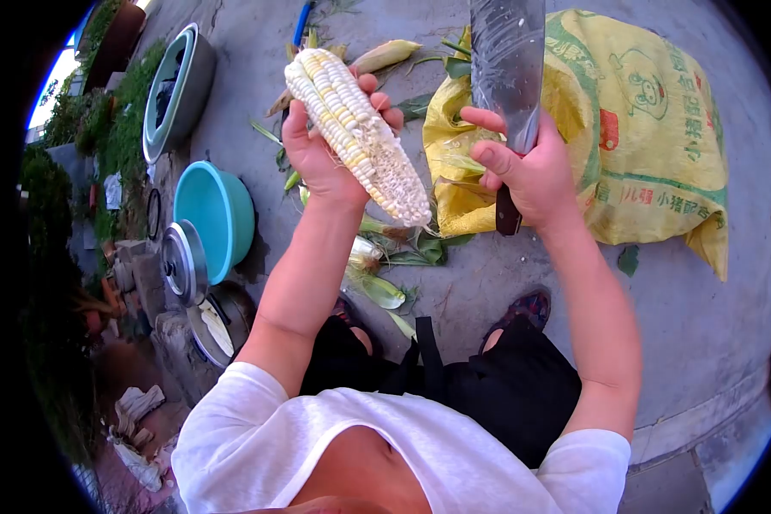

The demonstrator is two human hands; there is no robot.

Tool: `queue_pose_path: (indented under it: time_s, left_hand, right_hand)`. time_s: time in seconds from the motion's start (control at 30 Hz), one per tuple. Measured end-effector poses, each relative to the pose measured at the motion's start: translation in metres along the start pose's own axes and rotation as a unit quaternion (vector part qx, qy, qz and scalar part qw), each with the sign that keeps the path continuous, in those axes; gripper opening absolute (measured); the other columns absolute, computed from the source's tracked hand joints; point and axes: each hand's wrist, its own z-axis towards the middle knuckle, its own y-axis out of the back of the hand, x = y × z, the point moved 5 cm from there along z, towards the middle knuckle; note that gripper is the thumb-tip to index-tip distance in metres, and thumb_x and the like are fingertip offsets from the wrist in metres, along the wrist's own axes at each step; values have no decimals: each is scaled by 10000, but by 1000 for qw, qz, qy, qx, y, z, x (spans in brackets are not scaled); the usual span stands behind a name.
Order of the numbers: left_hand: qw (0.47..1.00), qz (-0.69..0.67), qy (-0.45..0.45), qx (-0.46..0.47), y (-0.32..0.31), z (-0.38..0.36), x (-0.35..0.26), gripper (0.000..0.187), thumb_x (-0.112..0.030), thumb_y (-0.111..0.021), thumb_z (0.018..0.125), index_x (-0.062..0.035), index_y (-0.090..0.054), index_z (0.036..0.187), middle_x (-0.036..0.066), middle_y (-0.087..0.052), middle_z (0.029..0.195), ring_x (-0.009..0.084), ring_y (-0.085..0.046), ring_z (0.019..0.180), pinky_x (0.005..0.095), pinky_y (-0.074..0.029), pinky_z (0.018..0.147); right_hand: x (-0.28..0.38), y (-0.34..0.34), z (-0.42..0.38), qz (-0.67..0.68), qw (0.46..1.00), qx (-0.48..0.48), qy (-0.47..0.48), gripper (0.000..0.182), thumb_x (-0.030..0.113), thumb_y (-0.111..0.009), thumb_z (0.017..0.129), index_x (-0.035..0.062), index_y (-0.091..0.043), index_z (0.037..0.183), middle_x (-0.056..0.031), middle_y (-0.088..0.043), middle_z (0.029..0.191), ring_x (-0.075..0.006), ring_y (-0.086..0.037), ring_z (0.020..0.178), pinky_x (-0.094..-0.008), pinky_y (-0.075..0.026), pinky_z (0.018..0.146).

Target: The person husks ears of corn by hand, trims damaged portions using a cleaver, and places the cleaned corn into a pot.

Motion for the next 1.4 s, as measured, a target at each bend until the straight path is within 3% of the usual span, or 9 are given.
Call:
queue_pose_path:
  time_s: [0.13, 0.4, 0.47, 0.5, 0.63, 0.8, 1.07, 1.23, 1.4]
  left_hand:
    - [996, 7, -92, -19, -1, 3, -11, 617, -522, -512, 784, -36, -467, 1161, 113, -553, 1064, 265, -534, 936, 443, -421, 846]
    - [989, 102, -111, 11, -23, -14, -13, 660, -522, -533, 786, -140, -383, 1304, 147, -384, 1331, 346, -352, 1236, 515, -302, 993]
    - [981, 59, 36, 180, -31, -18, -16, 723, -505, -547, 776, -160, -309, 1365, 173, -264, 1411, 384, -255, 1297, 545, -231, 1028]
    - [969, 41, 95, 225, -37, -21, -21, 807, -514, -518, 783, -23, -256, 1368, 204, -188, 1437, 377, -239, 1309, 552, -268, 1011]
    - [931, -42, 266, 245, -18, -30, -30, 884, -620, -428, 797, 16, -198, 1368, 270, -236, 1388, 451, -333, 1233, 597, -356, 930]
    - [832, -5, 518, 198, 5, -62, 28, 839, -272, -675, 736, 1, -192, 1365, 317, -385, 1253, 468, -475, 1094, 496, -521, 754]
    - [925, 143, 346, 62, 21, -43, 45, 646, -147, -669, 661, 60, -377, 1199, 242, -549, 1018, 361, -613, 872, 468, -534, 747]
    - [901, 180, 384, -86, 49, -45, 41, 430, -328, -567, 796, -12, -535, 1086, 176, -625, 852, 261, -636, 727, 386, -542, 672]
    - [900, 191, 389, -47, 58, -68, 36, 379, -316, -533, 851, -33, -528, 1103, 138, -621, 927, 246, -635, 799, 377, -540, 709]
  right_hand:
    - [-15, -21, -18, 49, 995, 47, -78, 795, 399, -783, 623, -14, -375, 1167, -173, -572, 1134, -59, -508, 507, -239, -491, 524]
    - [-4, -23, -11, 117, 990, 14, -81, 404, 81, -732, 711, 10, -444, 985, -35, -545, 741, -89, -517, 516, -232, -465, 490]
    - [1, -13, -7, 126, 990, 6, -69, 385, 75, -721, 715, 9, -447, 977, -34, -542, 731, -90, -511, 510, -235, -462, 485]
    - [4, -7, -6, 136, 989, 0, -60, 365, 69, -709, 720, 9, -449, 969, -34, -538, 721, -91, -505, 504, -238, -460, 479]
    - [15, 12, 0, 98, 995, -7, -35, 332, 57, -685, 720, 15, -458, 959, -28, -531, 717, -89, -507, 503, -232, -457, 476]
    - [16, 17, 2, 7, 1000, 2, -15, 353, 89, -689, 736, 3, -475, 1003, -36, -567, 790, -74, -522, 534, -208, -447, 478]
    - [26, 16, -21, -314, 943, -47, 99, 398, 76, -595, 803, 50, -474, 1181, -45, -634, 1044, -62, -537, 579, -235, -462, 580]
    - [22, -26, -40, -473, 833, 79, 278, 528, 41, -647, 668, 88, -505, 1175, -67, -619, 846, -240, -598, 689, -322, -487, 601]
    - [11, -50, -49, -446, 841, 98, 291, 581, 75, -679, 614, 101, -502, 1167, -59, -577, 740, -240, -588, 659, -342, -476, 567]
